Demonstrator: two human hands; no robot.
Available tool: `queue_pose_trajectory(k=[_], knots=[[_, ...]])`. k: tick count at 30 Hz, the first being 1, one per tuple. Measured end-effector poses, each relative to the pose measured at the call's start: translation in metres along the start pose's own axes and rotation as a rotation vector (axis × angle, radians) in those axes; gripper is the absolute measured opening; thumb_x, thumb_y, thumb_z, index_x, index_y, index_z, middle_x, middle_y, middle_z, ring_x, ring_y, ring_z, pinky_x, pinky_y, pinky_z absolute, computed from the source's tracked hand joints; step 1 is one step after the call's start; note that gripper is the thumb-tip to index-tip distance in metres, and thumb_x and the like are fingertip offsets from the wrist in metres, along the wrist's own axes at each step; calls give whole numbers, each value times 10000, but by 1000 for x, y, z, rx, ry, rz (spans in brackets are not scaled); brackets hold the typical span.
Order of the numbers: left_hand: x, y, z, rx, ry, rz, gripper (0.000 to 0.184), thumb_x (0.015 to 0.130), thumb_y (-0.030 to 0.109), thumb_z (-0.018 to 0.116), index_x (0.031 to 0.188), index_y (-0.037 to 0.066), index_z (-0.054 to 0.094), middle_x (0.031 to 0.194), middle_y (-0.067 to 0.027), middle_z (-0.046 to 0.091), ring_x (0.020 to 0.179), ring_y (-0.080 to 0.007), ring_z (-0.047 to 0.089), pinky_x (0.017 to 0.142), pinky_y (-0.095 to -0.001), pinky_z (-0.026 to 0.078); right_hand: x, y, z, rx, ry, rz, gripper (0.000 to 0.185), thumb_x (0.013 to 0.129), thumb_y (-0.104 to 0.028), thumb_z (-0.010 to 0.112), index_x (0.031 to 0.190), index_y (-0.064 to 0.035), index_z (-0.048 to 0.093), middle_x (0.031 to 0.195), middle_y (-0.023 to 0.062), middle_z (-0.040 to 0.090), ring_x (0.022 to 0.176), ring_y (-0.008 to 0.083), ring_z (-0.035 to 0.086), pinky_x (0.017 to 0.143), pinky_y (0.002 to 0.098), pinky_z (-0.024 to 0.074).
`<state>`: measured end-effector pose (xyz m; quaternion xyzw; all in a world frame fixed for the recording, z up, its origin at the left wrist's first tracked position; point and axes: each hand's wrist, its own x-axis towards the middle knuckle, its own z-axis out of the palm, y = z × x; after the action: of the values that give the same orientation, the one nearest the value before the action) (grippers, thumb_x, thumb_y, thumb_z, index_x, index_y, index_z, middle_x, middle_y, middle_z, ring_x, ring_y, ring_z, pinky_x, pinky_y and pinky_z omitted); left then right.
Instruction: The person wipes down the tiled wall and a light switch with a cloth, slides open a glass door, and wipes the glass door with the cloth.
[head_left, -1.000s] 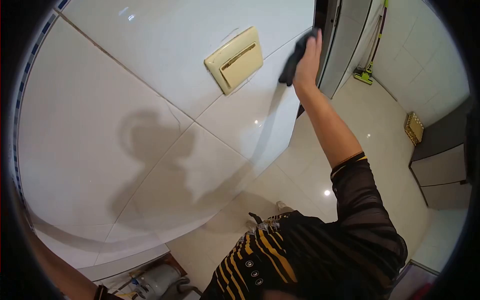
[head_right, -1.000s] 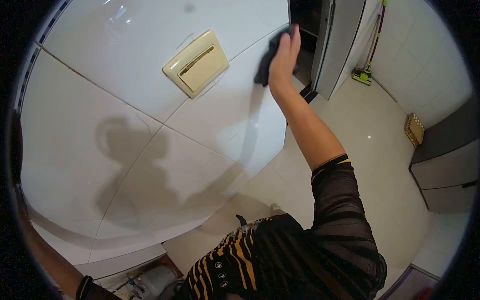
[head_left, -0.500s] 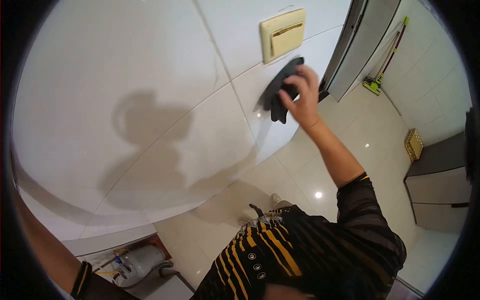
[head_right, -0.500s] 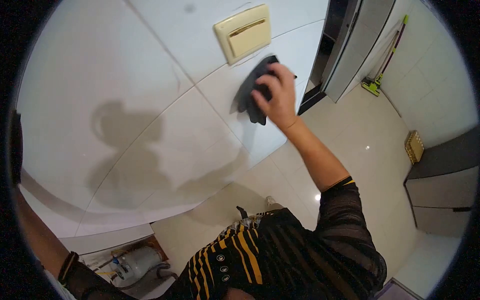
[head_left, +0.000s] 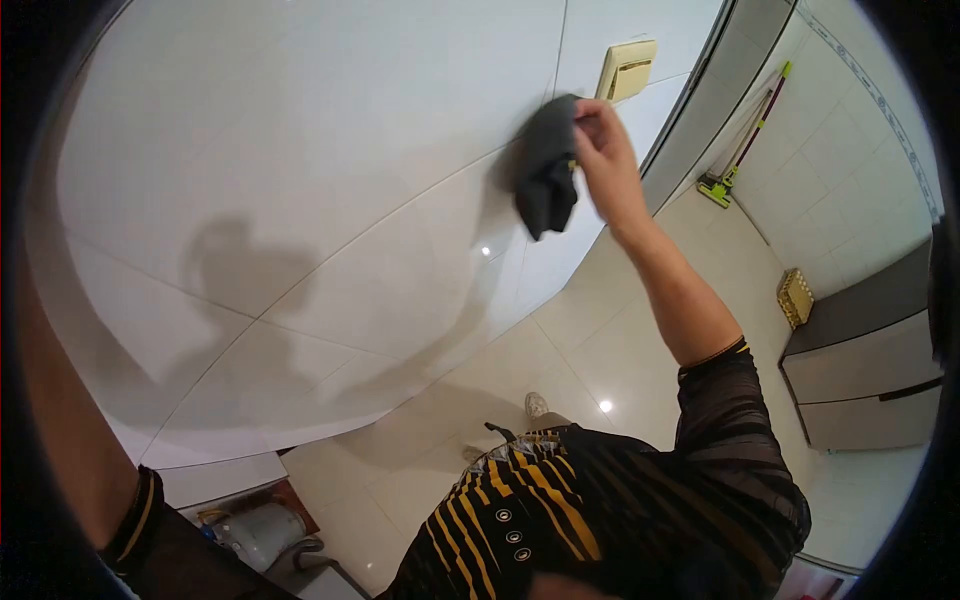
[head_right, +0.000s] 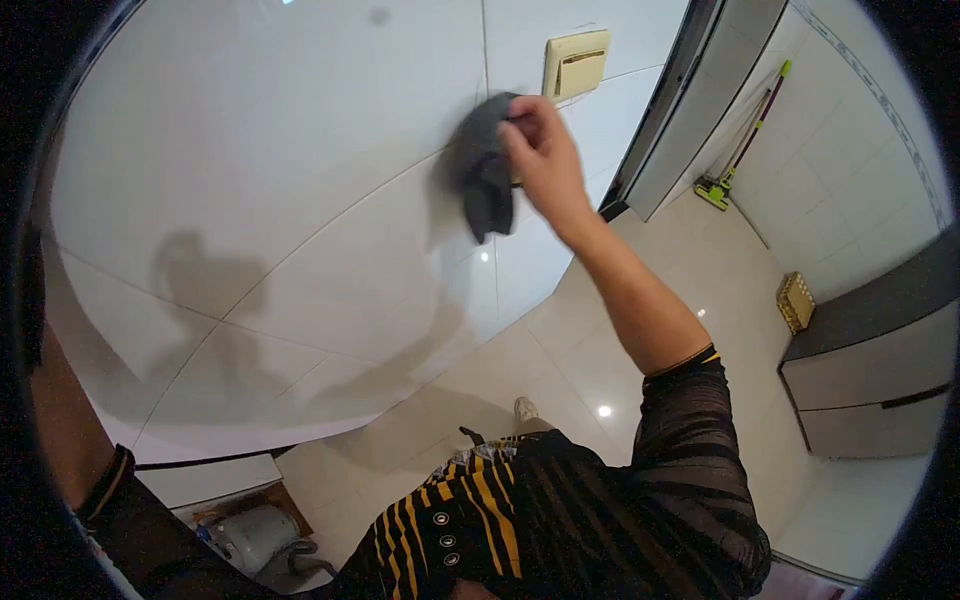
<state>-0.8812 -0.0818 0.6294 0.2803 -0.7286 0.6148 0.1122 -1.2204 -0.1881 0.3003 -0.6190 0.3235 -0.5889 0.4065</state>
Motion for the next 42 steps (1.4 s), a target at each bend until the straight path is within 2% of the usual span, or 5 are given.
queue_pose_trajectory(k=[9,19,28,35,42], knots=[[-43,25,13,-81,-145,-117,307,885,165,530,1186,117,568,1276,-127,506,1174,-279,485,1004,-380,358,-37,-26,71,-227,-391,-279,470,809,-46,597,1248,-96,439,936,80,576,886,178,557,801,307,461],[-236,195,-130,-236,-232,-614,277,788,93,559,1059,100,616,1336,-190,402,1251,-354,374,1038,-507,250,22,-31,44,-706,300,-839,496,783,-109,591,1266,-84,483,1241,182,372,1137,340,365,983,398,296],[-409,225,-156,-15,19,-1681,471,913,230,519,1298,-5,385,1405,-157,271,1315,-273,244,1068,-399,195,-27,-21,166,-863,-525,-1550,474,651,-175,675,1102,-314,620,1155,25,538,1073,185,514,796,385,439],[-498,232,-128,-52,290,-1894,561,913,295,526,1322,-39,335,1395,-171,290,1294,-290,279,1058,-395,223,31,-196,226,-996,-95,-1458,457,814,-310,553,1253,-200,488,1355,74,379,1228,260,362,939,418,277],[-487,244,-126,57,206,-1745,569,918,279,516,1356,-21,312,1447,-222,194,1332,-333,221,1073,-405,186,-66,-49,272,-873,-996,-1615,478,809,-163,486,1284,-205,494,1355,9,408,1134,206,477,825,304,473]])
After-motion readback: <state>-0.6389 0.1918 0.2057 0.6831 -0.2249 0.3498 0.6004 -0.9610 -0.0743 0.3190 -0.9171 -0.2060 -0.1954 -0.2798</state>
